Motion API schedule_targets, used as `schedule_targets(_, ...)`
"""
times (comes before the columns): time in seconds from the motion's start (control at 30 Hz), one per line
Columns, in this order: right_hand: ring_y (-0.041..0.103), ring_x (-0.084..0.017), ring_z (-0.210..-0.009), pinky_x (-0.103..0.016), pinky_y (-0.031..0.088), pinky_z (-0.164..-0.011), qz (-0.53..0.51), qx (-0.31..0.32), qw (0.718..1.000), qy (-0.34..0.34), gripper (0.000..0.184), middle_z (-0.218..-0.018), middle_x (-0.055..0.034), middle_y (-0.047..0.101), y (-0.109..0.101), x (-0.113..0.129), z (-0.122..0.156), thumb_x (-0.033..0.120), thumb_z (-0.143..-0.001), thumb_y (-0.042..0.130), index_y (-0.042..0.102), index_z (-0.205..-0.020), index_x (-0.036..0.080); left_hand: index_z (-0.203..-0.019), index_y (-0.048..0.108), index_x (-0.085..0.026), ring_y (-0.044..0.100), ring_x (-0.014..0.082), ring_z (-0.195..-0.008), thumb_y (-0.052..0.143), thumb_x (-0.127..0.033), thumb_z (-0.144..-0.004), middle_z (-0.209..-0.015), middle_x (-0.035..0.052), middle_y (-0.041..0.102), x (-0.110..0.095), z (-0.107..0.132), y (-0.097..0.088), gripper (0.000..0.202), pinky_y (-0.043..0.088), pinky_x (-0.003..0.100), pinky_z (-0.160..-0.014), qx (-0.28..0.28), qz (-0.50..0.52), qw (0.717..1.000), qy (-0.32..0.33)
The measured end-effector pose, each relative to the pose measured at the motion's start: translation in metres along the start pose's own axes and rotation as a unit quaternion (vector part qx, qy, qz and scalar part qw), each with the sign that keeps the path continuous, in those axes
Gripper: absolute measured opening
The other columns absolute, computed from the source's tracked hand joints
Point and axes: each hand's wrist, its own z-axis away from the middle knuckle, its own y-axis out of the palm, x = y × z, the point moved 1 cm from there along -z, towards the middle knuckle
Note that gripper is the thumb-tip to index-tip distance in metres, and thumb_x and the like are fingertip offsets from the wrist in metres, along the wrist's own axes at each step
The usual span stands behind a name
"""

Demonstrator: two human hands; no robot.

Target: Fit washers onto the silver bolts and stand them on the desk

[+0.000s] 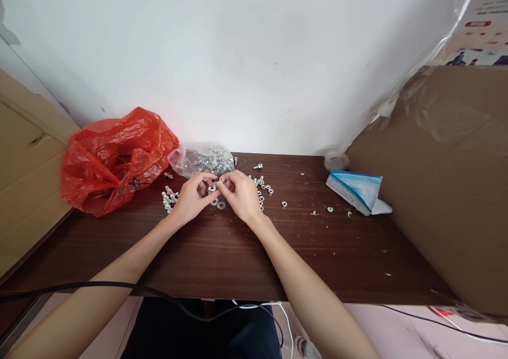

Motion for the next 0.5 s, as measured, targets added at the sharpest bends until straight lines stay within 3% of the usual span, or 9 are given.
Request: schedule_targets(0.5,0.054,-0.015,-0.065,-0.028,0.044,-0.063,0.003,0.018,1.000,-0.010,0.015,-0.078,-0.0027,0.063,0.0005,0.0003,0.0002,0.029,-0.087,0.059,0.067,-0.093,0.019,-0.089,0.063,-0.017,0.042,0.0079,-0.058,0.064,-0.018,-0.078,-0.080,-0.0017,0.053,-0.0048,-0.0008,-0.0015,0.011,0.039,0.023,-0.062,0.004,-0.001,1.000,0.015)
